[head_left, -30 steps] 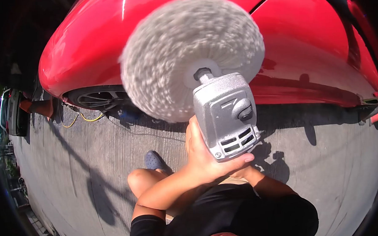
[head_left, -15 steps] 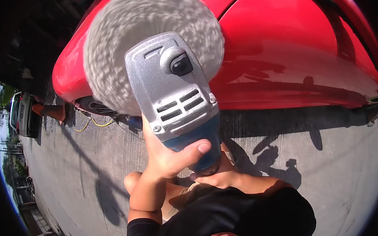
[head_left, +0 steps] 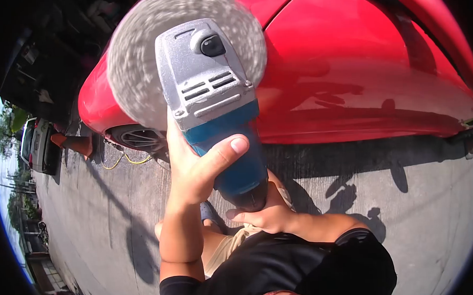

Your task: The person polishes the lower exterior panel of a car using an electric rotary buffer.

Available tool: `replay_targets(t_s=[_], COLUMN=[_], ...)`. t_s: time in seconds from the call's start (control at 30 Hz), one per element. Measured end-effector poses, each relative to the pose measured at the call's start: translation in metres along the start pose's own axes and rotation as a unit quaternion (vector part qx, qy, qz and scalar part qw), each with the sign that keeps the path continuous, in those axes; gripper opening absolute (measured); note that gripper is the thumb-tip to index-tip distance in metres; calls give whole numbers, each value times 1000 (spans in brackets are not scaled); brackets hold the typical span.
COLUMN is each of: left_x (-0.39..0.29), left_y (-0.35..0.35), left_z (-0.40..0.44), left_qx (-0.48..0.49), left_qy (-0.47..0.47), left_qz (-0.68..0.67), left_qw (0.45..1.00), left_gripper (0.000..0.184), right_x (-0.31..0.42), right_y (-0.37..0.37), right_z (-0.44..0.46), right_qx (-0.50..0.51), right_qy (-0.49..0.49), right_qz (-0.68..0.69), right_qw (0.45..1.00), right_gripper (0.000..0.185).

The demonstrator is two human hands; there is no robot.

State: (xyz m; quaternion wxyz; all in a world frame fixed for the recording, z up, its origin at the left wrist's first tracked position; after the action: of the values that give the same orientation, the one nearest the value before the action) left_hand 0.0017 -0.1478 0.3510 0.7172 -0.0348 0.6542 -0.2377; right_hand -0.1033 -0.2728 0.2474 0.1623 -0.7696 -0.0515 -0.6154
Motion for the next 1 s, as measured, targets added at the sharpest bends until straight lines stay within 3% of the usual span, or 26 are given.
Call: replay_targets(t_s=[0.07,0.17,0.27,0.33,0.53,0.67,0.83,0.87,0.97,1.0], left_x=[-7,-13,-17,-21,-26,-34,-27,-27,-28,-30], left_y=[-16,-23,-17,-24,-63,-69,-27,-23,-34,-42], left_z=[13,15,7,8,36,38,13,12,16,24], left_qx=[39,23,-7,-5,37,18,-32,-35,-17,-3], left_qy=[-23,-26,-33,-31,-32,-24,-43,-44,-23,-20], left_qz=[1,17,41,52,62,66,56,60,55,47], left_qw=[999,999,999,998,997,997,997,997,998,999], left_gripper=[78,76,75,74,78,80,72,72,72,72], right_x=[12,20,7,5,32,44,21,19,18,26], right_y=[6,12,8,7,24,23,4,2,5,8], right_z=[-1,1,3,2,-5,-2,0,-1,0,-2], right_qx=[19,58,18,5,5,12,71,70,80,48], right_qy=[-12,-23,85,108,37,72,8,26,-42,-4], right_qz=[15,6,-43,-38,48,65,27,12,111,97], right_qw=[1000,998,995,993,998,995,997,997,990,994], right_gripper=[41,49,31,22,39,22,36,36,37,31])
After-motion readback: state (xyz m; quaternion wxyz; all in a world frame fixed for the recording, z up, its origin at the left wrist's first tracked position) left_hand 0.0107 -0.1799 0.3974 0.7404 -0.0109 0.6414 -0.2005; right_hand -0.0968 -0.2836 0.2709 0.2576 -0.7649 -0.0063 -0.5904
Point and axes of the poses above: each hand's wrist, its own z-axis towards the middle knuckle, its own y-axis out of the back of the hand, x = y × z, the point moved 2 cm from there along z, towards the middle knuckle, and after that the axes turned 13 degrees about -z, right-handed, at the moved point
